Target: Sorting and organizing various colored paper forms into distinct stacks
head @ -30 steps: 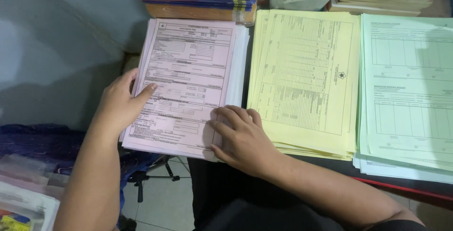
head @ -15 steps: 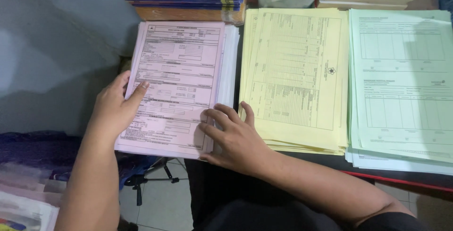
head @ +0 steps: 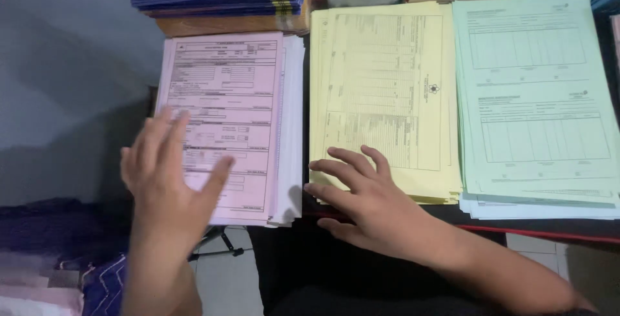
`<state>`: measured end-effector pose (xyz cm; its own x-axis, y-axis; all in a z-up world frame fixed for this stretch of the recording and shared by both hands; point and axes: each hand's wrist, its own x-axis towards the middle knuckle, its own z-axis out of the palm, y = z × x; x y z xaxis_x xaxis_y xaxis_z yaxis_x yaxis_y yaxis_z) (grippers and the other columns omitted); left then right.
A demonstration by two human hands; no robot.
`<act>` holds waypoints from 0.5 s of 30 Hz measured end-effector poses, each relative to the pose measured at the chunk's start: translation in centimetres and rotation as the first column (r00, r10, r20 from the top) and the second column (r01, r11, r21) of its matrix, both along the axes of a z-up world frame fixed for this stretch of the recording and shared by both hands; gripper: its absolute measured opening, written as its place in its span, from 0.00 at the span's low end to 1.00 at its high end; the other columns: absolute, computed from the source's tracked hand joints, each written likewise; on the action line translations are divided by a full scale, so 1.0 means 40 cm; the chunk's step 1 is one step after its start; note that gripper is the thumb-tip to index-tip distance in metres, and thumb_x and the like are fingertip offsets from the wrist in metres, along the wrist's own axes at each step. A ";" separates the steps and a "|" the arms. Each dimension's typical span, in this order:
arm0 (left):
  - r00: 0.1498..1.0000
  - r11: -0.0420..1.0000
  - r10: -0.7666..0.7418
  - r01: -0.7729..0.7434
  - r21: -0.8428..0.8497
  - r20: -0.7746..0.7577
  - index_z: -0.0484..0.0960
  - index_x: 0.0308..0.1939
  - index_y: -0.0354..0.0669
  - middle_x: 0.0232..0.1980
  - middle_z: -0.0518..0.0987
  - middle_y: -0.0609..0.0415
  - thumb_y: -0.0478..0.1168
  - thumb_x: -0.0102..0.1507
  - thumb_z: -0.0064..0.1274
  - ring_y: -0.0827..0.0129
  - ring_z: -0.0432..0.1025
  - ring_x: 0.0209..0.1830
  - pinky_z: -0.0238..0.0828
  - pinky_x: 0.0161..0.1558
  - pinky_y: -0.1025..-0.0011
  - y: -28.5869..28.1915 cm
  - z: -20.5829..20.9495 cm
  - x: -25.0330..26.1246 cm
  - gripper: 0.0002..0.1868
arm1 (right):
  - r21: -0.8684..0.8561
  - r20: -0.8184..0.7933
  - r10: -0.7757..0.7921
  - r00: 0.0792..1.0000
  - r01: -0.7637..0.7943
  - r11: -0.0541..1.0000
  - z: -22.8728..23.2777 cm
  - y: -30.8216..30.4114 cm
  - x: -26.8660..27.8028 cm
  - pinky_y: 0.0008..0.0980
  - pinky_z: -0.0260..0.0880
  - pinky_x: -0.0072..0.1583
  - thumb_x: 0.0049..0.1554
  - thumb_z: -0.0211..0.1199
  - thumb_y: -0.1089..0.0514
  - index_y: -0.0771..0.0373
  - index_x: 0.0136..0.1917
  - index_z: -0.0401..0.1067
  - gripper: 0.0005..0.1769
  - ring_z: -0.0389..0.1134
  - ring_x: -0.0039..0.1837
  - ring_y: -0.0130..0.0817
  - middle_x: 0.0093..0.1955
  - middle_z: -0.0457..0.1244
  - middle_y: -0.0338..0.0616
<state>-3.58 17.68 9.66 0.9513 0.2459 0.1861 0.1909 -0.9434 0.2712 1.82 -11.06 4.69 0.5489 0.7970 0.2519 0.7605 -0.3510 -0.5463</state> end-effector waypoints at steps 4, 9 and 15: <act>0.884 0.888 -0.387 0.434 -0.153 0.263 0.76 0.63 0.40 0.71 0.71 0.42 0.52 0.61 0.61 0.44 0.62 0.75 0.53 0.74 0.46 -0.188 -0.008 -0.029 0.31 | 0.010 -0.014 0.010 1.000 -0.010 1.000 0.040 -0.116 0.012 0.64 0.48 0.71 0.58 0.68 0.50 0.55 0.68 0.68 0.27 0.54 0.78 0.57 0.74 0.59 0.47; 0.720 0.626 -0.541 0.690 -0.363 0.436 0.82 0.54 0.40 0.60 0.77 0.45 0.43 0.63 0.63 0.46 0.71 0.67 0.70 0.68 0.52 -0.369 -0.129 0.031 0.17 | 0.087 -0.003 -0.235 0.972 0.234 0.968 0.064 -0.336 0.008 0.50 0.59 0.75 0.56 0.69 0.54 0.56 0.63 0.74 0.21 0.57 0.78 0.51 0.71 0.61 0.46; 0.657 0.708 -0.566 0.697 -0.114 0.498 0.83 0.44 0.39 0.49 0.81 0.49 0.35 0.61 0.63 0.49 0.76 0.56 0.74 0.55 0.54 -0.421 -0.242 0.074 0.09 | -0.059 0.255 -0.798 0.546 0.832 0.551 -0.001 -0.739 -0.023 0.50 0.65 0.69 0.67 0.64 0.63 0.78 0.71 0.75 0.22 0.66 0.67 0.56 0.66 0.68 0.68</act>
